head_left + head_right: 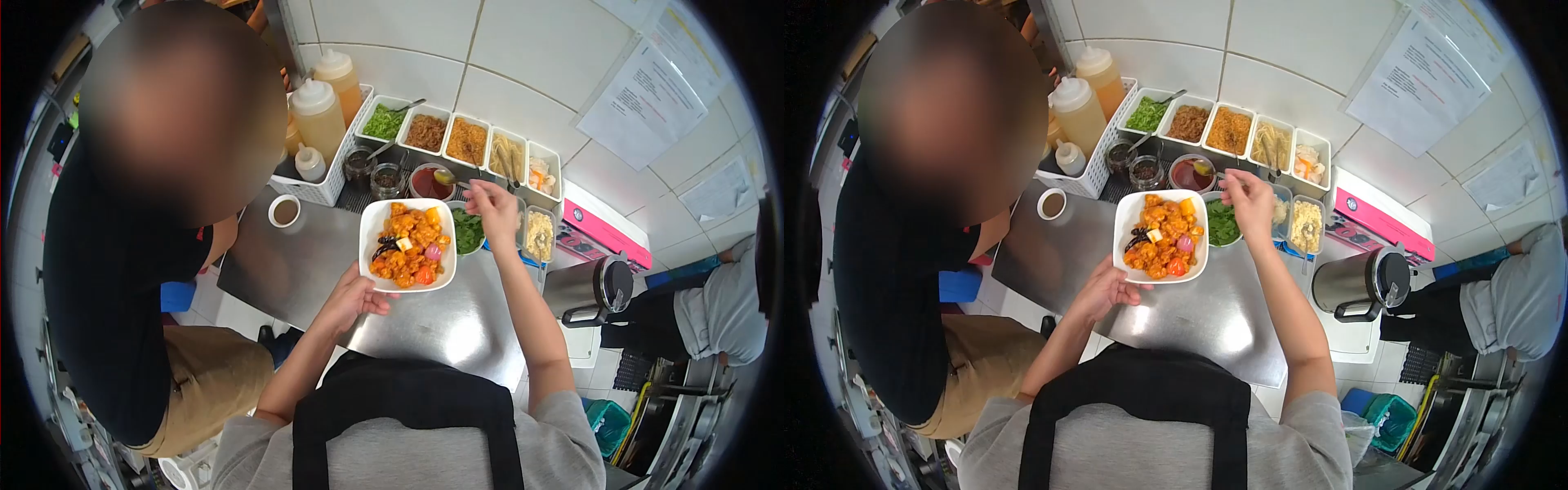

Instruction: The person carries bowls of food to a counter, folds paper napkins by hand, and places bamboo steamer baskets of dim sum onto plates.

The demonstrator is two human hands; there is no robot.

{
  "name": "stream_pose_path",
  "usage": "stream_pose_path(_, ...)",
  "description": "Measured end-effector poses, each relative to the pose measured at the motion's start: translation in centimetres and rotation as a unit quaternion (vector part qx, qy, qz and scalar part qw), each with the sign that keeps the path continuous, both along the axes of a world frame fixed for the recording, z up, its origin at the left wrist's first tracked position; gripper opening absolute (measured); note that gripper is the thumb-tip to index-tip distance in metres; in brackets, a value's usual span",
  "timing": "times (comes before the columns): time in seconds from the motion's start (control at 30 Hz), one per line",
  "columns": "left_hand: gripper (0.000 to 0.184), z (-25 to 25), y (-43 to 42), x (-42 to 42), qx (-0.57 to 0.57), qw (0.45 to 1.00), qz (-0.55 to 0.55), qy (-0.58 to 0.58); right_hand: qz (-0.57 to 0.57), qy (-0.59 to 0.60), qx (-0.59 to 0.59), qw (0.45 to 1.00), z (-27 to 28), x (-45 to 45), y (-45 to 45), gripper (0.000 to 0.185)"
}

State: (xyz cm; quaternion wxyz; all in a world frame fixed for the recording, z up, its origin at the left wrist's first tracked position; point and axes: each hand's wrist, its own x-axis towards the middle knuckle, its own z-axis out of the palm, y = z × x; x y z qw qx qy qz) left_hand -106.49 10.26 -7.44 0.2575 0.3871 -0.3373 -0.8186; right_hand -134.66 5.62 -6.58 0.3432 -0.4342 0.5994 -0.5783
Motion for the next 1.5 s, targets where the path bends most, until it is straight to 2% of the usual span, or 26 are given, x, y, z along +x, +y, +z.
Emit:
stream_pose_path(0.03,0.047,0.0,0.3,0.1,-0.003,1.000,-0.005,-0.002,-0.005,-0.002,-0.003,1.000,-0.2,-0.1,-0.4,0.025)
stream_pose_path(0.13,0.047,0.2,0.6,1.0,-0.003,1.000,0.008,-0.012,0.012,0.119,0.046,0.992,0.0,0.1,-1.6,0.022)
stream_pose_path(0.17,0.049,0.1,0.7,1.3,-0.001,1.000,0.010,-0.010,0.008,0.115,0.044,0.992,0.1,-0.2,-1.6,0.022)
stream_pose_path(0.23,0.053,-0.3,0.9,1.4,0.011,1.000,0.016,0.006,0.010,0.376,-0.045,0.925,1.3,-0.8,-1.2,0.023)
stream_pose_path(0.3,0.054,-0.4,1.1,1.4,0.023,0.999,0.025,0.017,-0.016,0.402,-0.016,0.915,3.4,-0.7,-0.6,0.023)
stream_pose_path(0.37,0.054,-0.5,1.2,1.6,0.017,1.000,0.024,-0.004,-0.076,0.484,-0.012,0.872,3.9,-0.6,-0.9,0.024)
stream_pose_path(0.4,0.053,-0.1,1.2,1.6,0.016,0.999,0.027,0.003,-0.031,0.512,0.041,0.858,3.2,-1.2,-1.7,0.028)
stream_pose_path(0.5,0.054,0.0,0.9,1.5,0.027,0.999,0.025,0.013,-0.003,0.532,0.004,0.847,1.4,-2.0,-4.6,0.023)
stream_pose_path(0.53,0.054,0.1,0.7,1.3,0.025,0.999,0.023,0.015,-0.030,0.488,-0.076,0.869,0.9,-2.1,-5.7,0.016)
stream_pose_path(0.63,0.053,0.2,0.7,1.3,0.021,1.000,0.019,0.012,-0.056,0.469,-0.101,0.876,0.7,-2.6,-7.3,0.011)
stream_pose_path(0.7,0.051,0.0,0.5,1.3,0.017,1.000,0.013,0.018,-0.062,0.489,-0.102,0.864,1.7,-3.2,-7.8,0.012)
stream_pose_path(0.8,0.050,-0.1,0.4,1.2,0.016,1.000,0.014,0.021,-0.087,0.436,-0.103,0.890,3.7,-4.2,-7.5,0.017)
stream_pose_path(0.97,0.050,0.5,0.0,0.7,0.013,1.000,0.013,0.015,-0.127,0.463,-0.100,0.872,2.6,-5.7,-8.7,0.018)
stream_pose_path(1.03,0.050,0.5,0.1,0.7,0.015,1.000,0.021,0.007,-0.118,0.393,-0.043,0.911,1.8,-5.1,-9.0,0.019)
stream_pose_path(1.17,0.050,0.4,0.1,0.7,0.018,1.000,0.015,0.008,-0.129,0.409,-0.038,0.902,-0.5,-4.7,-9.5,0.021)
stream_pose_path(1.2,0.050,0.5,0.1,0.7,0.013,1.000,0.015,0.008,-0.142,0.261,-0.018,0.955,-0.6,-4.1,-9.5,0.021)
stream_pose_path(1.23,0.050,0.6,-0.1,0.7,0.007,1.000,0.011,0.006,-0.151,0.104,-0.001,0.983,-0.4,-3.8,-9.4,0.021)
stream_pose_path(1.27,0.050,0.6,-0.1,0.6,0.010,1.000,0.013,0.004,-0.151,0.056,-0.011,0.987,-1.1,-4.2,-9.5,0.022)
stream_pose_path(1.4,0.049,0.9,-0.3,0.4,-0.001,1.000,0.010,0.008,-0.184,0.028,-0.054,0.981,-0.9,-3.7,-7.9,0.020)
stream_pose_path(1.47,0.047,0.8,-0.6,0.2,-0.007,1.000,0.001,0.008,-0.185,-0.073,-0.069,0.978,-0.8,-3.5,-7.4,0.021)
stream_pose_path(1.5,0.044,0.8,-0.8,0.0,-0.012,1.000,-0.007,0.008,-0.186,-0.074,-0.072,0.977,-0.7,-3.5,-7.3,0.021)
